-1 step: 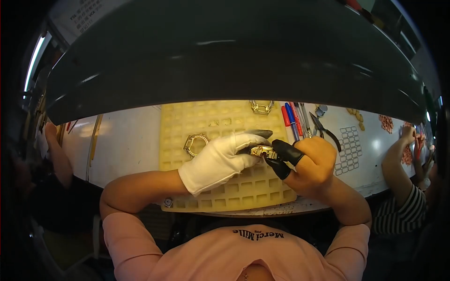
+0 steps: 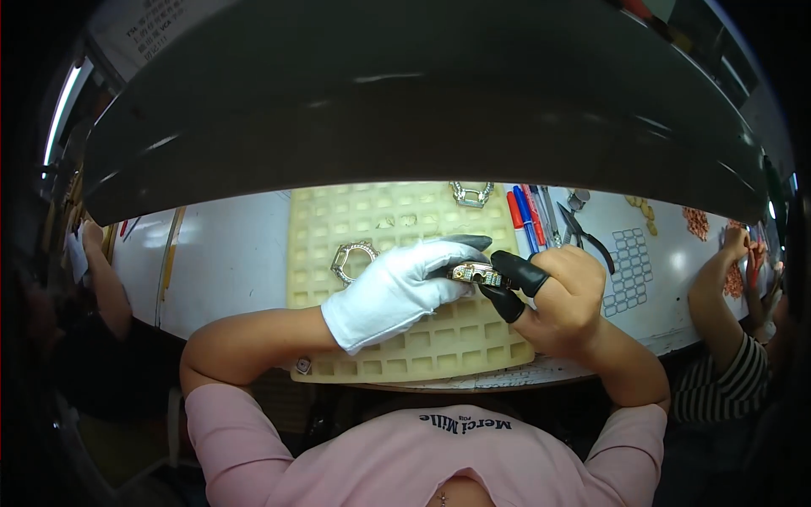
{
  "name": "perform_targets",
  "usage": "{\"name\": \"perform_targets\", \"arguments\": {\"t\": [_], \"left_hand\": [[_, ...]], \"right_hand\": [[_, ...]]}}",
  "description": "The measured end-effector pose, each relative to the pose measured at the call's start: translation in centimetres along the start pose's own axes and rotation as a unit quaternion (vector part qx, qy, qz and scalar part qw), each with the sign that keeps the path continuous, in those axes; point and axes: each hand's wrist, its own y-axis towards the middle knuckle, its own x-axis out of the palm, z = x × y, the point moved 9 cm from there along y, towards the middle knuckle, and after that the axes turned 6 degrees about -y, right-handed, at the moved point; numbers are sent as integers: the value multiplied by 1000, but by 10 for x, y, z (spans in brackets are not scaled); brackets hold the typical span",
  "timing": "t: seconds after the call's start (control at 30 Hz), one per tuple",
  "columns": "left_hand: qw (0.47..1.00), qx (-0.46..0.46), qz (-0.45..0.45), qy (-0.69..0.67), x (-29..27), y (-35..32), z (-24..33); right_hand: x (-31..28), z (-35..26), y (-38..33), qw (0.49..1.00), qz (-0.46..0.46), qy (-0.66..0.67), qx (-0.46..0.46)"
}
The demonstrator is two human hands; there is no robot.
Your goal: Assembling and adjusting components into a jeweled watch bezel at a jewelry workshop bench.
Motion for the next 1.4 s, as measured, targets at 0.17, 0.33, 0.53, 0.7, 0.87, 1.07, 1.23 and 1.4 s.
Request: {"name": "perform_targets", "arguments": {"t": [0.17,0.33,0.53,0.7,0.87,1.07,1.23,1.4], "left_hand": [[988,-89,46,-114,-2,-3,-14],[999,-11,48,-11,-8,0,-7],[995,-11,51,-81,-4,-3,-3],[996,-57,47,-50,-4,-5,1],[998,-4,52,-26,-7,-4,7],[998,-19,40,-36,-4,-3,0],[999,-18,43,-1,-4,-3,3],[996,20,49,73,-2,-6,15]], "right_hand": [[2,8,-2,999,-5,37,36],[9,23,-2,984,-26,120,128],[36,42,-22,925,-79,255,270],[41,46,-25,931,-100,217,275],[32,41,-13,957,-84,165,222],[21,32,-5,976,-72,123,164],[20,26,-2,982,-74,100,145],[19,20,-3,993,-53,62,88]]}}
